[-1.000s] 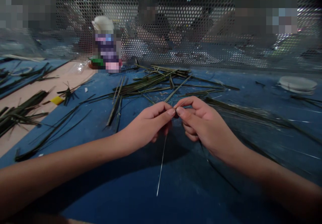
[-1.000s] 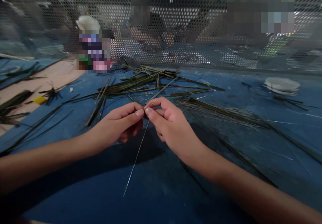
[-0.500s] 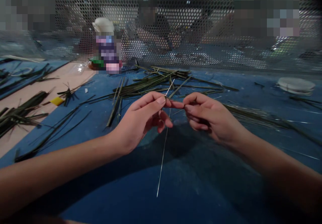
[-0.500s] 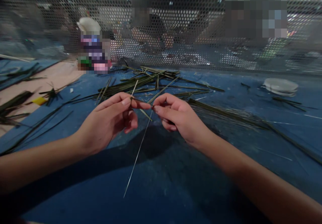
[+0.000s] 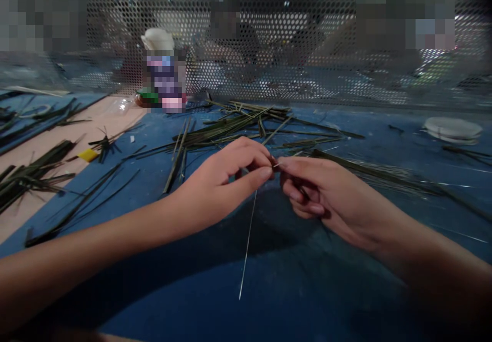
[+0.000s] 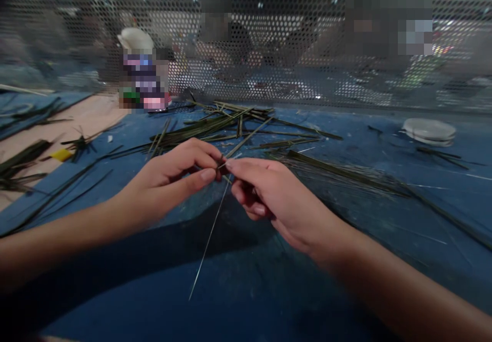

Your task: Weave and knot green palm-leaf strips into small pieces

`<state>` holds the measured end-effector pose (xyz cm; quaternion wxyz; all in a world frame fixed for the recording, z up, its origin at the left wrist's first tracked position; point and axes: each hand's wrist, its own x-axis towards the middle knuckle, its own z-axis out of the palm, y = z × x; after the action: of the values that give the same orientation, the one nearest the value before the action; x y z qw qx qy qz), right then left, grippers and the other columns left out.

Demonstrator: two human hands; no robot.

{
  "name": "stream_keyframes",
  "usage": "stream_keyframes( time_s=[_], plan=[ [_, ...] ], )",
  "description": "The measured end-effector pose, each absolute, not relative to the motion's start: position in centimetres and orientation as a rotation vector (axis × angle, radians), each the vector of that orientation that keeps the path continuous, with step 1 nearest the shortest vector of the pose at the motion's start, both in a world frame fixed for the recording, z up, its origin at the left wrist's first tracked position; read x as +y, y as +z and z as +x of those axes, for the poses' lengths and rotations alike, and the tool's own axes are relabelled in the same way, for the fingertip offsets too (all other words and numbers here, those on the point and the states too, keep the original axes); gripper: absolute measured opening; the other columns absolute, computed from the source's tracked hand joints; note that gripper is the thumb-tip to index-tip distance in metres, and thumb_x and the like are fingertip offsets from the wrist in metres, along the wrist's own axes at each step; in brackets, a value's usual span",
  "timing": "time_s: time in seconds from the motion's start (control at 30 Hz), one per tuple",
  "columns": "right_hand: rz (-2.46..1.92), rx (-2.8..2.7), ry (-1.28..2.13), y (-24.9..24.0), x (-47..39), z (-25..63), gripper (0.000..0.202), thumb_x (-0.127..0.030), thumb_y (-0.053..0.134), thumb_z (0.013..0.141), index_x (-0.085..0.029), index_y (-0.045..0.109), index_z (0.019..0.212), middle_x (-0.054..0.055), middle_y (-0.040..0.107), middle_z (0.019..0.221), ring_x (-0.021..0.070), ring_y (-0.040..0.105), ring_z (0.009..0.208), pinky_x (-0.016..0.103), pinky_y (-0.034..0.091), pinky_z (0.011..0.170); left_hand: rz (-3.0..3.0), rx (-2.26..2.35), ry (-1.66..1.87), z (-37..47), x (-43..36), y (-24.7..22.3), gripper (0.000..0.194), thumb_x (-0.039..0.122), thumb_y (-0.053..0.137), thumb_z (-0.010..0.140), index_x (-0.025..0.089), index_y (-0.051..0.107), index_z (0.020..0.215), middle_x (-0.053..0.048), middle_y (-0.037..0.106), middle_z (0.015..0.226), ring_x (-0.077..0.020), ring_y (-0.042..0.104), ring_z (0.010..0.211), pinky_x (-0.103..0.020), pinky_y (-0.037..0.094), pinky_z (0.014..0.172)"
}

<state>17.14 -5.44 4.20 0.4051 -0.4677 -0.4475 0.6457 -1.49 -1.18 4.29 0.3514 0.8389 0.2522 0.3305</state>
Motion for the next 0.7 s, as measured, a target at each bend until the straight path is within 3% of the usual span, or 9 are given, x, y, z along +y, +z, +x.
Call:
stream_keyframes(
  time_s=[0.2,0.4,0.53,0.7],
  plan=[
    [-1.113,-1.127,1.782,5.1,-5.2,17.4,0.022,-0.032,0.061,0.085,-0.017,0.056,0.07,-0.008,0.04,0.048,0.0015,0.021,0.037,0.017,0.014,0.037,2.487,0.604,0.79,-1.5,-2.3,5.3,0.013,0.017,0.05,0.091,0.015,0.062,0.09,-0.007,0.051,0.106,-0.0121,0.051,0.099,-0.024,0.041,0.093],
    [-1.134,-1.099,1.569,5.4,-5.6,16.8,0.016,-0.026,0.062,0.084,-0.016,0.06,0.072,-0.006,0.046,0.051,0.0025,0.032,0.04,0.015,0.021,0.036,2.499,0.744,1.035,-1.2,-3.0,5.3,0.01,0.017,0.054,0.088,0.016,0.064,0.088,-0.009,0.049,0.114,-0.0173,0.046,0.113,-0.029,0.038,0.097],
    [-1.023,-1.072,1.371,4.7,-6.0,15.9,0.015,-0.029,0.055,0.091,-0.02,0.064,0.085,-0.004,0.051,0.06,0.004,0.039,0.044,0.016,0.029,0.038,2.095,0.887,1.06,-0.5,-3.1,5.0,0.015,0.024,0.051,0.091,0.016,0.06,0.082,-0.002,0.056,0.083,-0.0107,0.053,0.081,-0.023,0.043,0.073],
    [-0.985,-1.154,1.161,4.3,-6.4,15.2,0.017,-0.029,0.047,0.096,-0.023,0.062,0.092,-0.005,0.047,0.062,0.0055,0.038,0.047,0.018,0.032,0.042,1.679,0.837,0.954,0.4,-3.4,4.9,0.02,0.026,0.047,0.094,0.017,0.052,0.077,0.005,0.051,0.059,-0.0061,0.047,0.055,-0.018,0.038,0.053]
  ],
)
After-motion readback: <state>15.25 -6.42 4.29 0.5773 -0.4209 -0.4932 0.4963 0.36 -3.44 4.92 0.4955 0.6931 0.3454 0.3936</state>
